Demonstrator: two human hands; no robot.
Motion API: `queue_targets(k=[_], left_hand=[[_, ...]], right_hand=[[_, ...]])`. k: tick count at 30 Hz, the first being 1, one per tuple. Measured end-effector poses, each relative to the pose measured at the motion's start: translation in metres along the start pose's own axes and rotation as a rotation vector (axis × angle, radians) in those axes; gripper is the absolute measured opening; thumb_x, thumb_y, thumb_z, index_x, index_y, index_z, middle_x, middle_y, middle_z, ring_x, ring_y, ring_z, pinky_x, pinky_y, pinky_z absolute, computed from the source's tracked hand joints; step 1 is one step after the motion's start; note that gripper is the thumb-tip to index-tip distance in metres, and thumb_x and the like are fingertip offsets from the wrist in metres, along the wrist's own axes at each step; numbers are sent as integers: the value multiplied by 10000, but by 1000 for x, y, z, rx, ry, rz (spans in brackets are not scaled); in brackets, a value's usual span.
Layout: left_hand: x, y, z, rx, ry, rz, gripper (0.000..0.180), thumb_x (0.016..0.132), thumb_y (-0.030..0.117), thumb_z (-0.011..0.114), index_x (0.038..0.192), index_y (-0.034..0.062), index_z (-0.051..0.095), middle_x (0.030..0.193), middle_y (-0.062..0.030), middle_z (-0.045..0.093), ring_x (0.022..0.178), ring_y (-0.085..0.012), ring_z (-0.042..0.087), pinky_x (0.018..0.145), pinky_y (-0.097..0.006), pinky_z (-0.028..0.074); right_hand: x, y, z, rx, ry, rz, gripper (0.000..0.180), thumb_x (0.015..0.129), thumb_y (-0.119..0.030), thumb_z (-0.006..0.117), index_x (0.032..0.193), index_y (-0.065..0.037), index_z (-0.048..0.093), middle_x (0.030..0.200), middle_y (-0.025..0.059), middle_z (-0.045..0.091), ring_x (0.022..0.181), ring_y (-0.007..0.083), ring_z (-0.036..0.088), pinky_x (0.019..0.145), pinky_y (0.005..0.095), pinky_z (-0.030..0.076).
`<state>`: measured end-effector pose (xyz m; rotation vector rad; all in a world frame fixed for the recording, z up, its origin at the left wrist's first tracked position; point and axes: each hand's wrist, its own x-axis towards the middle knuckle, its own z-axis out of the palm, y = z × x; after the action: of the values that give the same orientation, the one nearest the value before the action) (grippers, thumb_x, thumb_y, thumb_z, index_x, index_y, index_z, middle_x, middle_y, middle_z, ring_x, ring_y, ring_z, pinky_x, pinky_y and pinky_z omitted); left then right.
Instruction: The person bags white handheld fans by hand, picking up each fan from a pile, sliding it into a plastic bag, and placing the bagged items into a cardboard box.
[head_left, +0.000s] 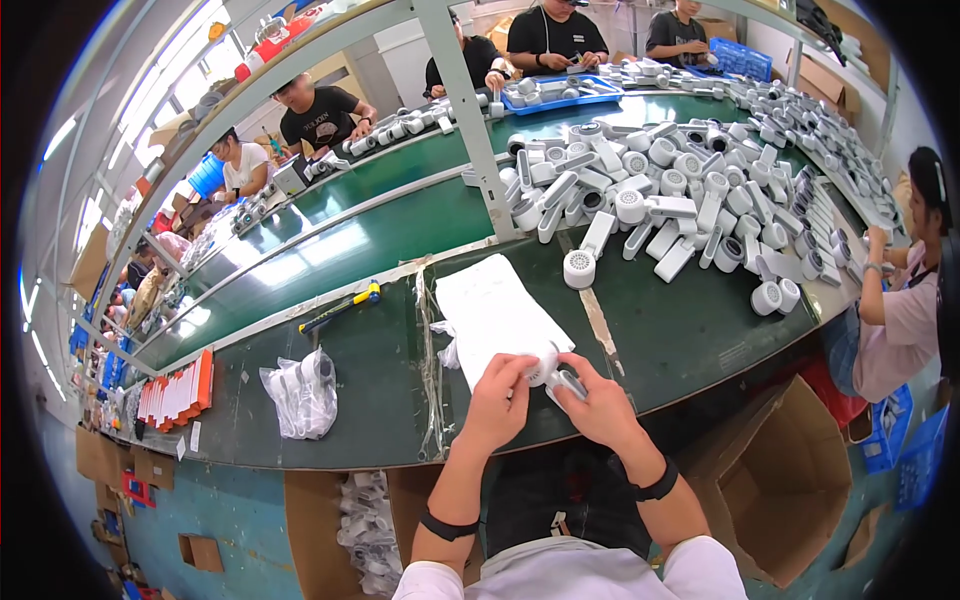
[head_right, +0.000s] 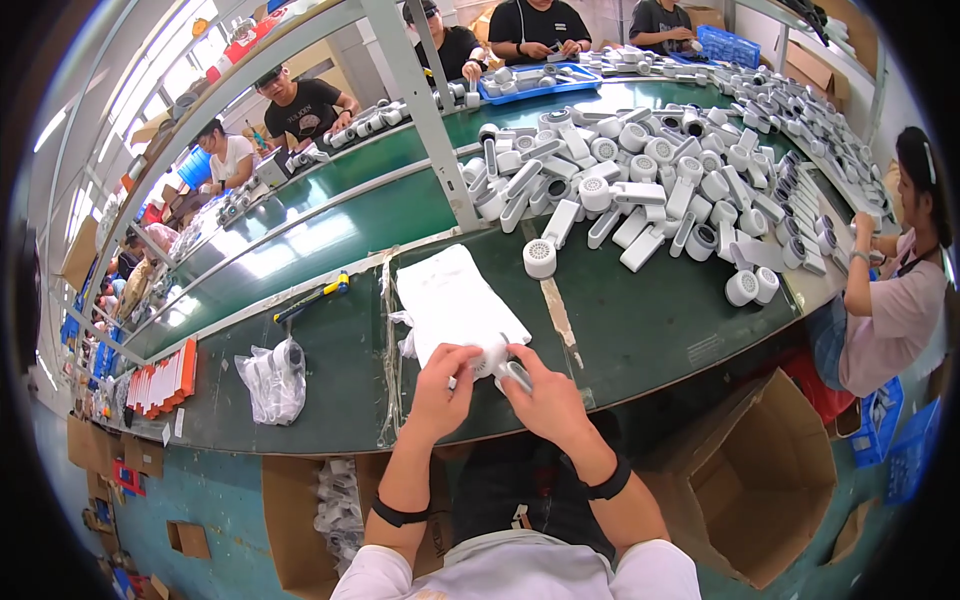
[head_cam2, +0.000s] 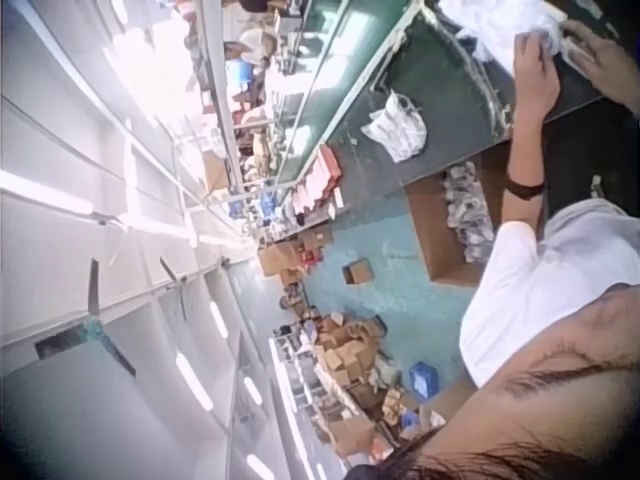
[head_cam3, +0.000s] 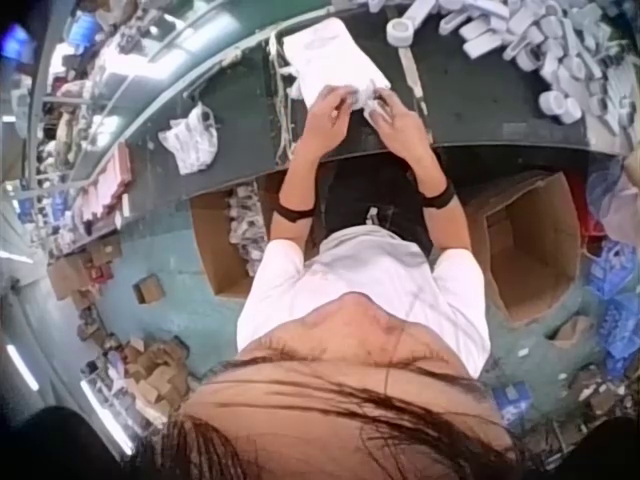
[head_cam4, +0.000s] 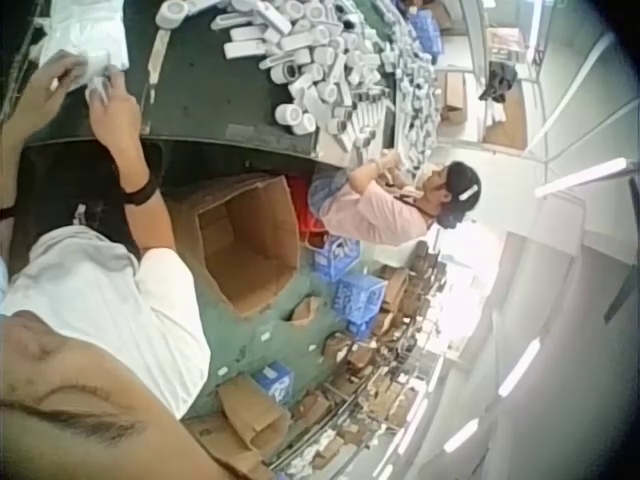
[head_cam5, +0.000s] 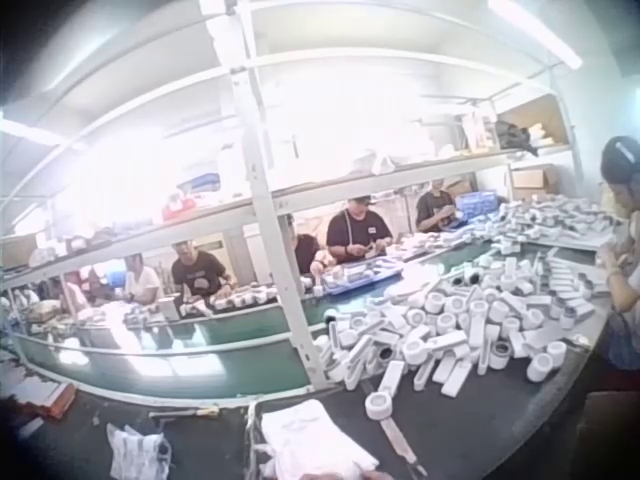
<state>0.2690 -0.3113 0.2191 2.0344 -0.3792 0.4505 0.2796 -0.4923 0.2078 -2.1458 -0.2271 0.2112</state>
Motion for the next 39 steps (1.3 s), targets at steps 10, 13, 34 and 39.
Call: queue_targets(k=[10, 13, 34, 39], left_hand=[[-7, -15, 17, 323, 322, 10, 262, 768, -58, 633, 1020, 15, 632, 928, -124, 588, 759, -238, 601, 690, -317, 497], [-5, -25, 22, 313, 439, 64, 192, 763, -48, 631, 947, 3, 609, 926, -132, 584, 748, -237, 597, 699, -322, 496], [-31, 1, 34, -392, -135, 3, 158, 839, -127, 536, 929, -10, 594, 913, -80, 603, 801, -166, 606, 699, -262, 484], [-40, -3, 15, -793, -216, -318, 264, 898, -50, 548, 1155, 10, 544, 992, -71, 600, 962, -194, 628, 774, -278, 504]], right_hand=[[-1, -5, 9, 803, -90, 208, 480, 944, -195, 590, 1383, -109, 414, 871, 96, 641, 533, 141, 591, 439, 269, 473], [0, -7, 8, 940, -83, 256, 489, 950, -193, 585, 1389, -104, 390, 864, 96, 641, 512, 139, 582, 426, 279, 469], [17, 21, 34, 927, 276, -18, 496, 950, -124, 579, 1371, 45, 378, 1003, 102, 659, 845, 110, 632, 722, 253, 508], [8, 8, 19, 945, 230, 28, 336, 953, -76, 567, 1265, 21, 491, 1101, 93, 643, 946, 121, 624, 780, 256, 508]])
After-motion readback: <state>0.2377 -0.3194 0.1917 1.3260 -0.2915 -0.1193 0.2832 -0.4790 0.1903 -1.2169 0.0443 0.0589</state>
